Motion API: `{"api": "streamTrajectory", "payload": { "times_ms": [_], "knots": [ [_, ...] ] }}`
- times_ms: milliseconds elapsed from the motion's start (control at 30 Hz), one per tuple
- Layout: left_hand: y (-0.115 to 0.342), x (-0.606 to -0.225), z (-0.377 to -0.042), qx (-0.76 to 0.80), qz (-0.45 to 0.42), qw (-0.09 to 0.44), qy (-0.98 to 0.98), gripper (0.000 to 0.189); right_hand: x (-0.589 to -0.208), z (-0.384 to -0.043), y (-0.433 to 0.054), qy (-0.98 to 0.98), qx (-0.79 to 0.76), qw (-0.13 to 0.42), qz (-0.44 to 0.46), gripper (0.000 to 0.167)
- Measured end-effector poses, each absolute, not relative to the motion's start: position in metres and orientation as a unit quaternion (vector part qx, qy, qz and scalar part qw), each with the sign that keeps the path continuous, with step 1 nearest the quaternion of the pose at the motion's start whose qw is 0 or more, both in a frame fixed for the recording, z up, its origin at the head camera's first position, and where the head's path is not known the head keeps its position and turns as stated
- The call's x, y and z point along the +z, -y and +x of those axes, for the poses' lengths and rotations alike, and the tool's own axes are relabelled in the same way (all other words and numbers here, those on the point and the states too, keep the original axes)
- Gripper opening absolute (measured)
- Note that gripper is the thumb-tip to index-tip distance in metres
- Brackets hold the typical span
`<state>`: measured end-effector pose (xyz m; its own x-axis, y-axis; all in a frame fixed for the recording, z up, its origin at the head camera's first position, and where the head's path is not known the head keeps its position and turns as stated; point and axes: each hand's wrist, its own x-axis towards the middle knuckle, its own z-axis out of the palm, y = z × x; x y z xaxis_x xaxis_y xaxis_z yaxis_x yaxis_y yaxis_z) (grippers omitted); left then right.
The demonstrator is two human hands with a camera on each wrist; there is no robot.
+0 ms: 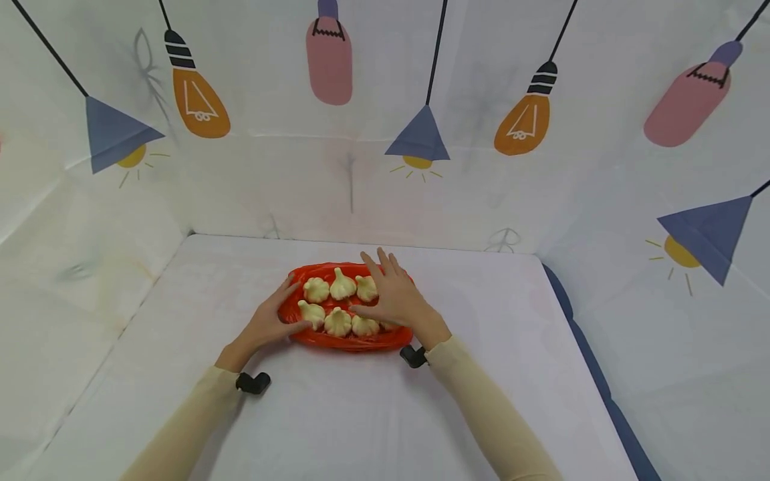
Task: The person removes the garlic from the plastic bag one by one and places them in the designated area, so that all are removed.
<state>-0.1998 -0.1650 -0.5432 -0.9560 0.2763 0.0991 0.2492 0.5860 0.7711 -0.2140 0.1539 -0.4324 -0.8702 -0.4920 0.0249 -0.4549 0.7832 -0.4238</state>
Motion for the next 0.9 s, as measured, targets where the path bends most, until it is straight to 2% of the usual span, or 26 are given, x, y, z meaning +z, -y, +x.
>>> {"api": "streamTrajectory", "payload": {
  "times_ms": [233, 567, 900],
  "knots": [
    [0.167, -0.546, -0.199, 0.449, 0.148, 0.016, -0.881, 0.089, -0.437, -0.216, -0.124, -0.927, -0.245, 0.080, -0.272, 0.109],
    [0.168, -0.548, -0.201, 0.457, 0.139, 0.022, -0.878, 0.085, -0.444, -0.218, -0.095, -0.910, -0.258, 0.118, -0.301, 0.105],
    [0.168, -0.542, -0.199, 0.518, 0.089, 0.063, -0.849, 0.082, -0.453, -0.220, -0.081, -0.880, -0.319, 0.169, -0.309, 0.093]
  ]
}}
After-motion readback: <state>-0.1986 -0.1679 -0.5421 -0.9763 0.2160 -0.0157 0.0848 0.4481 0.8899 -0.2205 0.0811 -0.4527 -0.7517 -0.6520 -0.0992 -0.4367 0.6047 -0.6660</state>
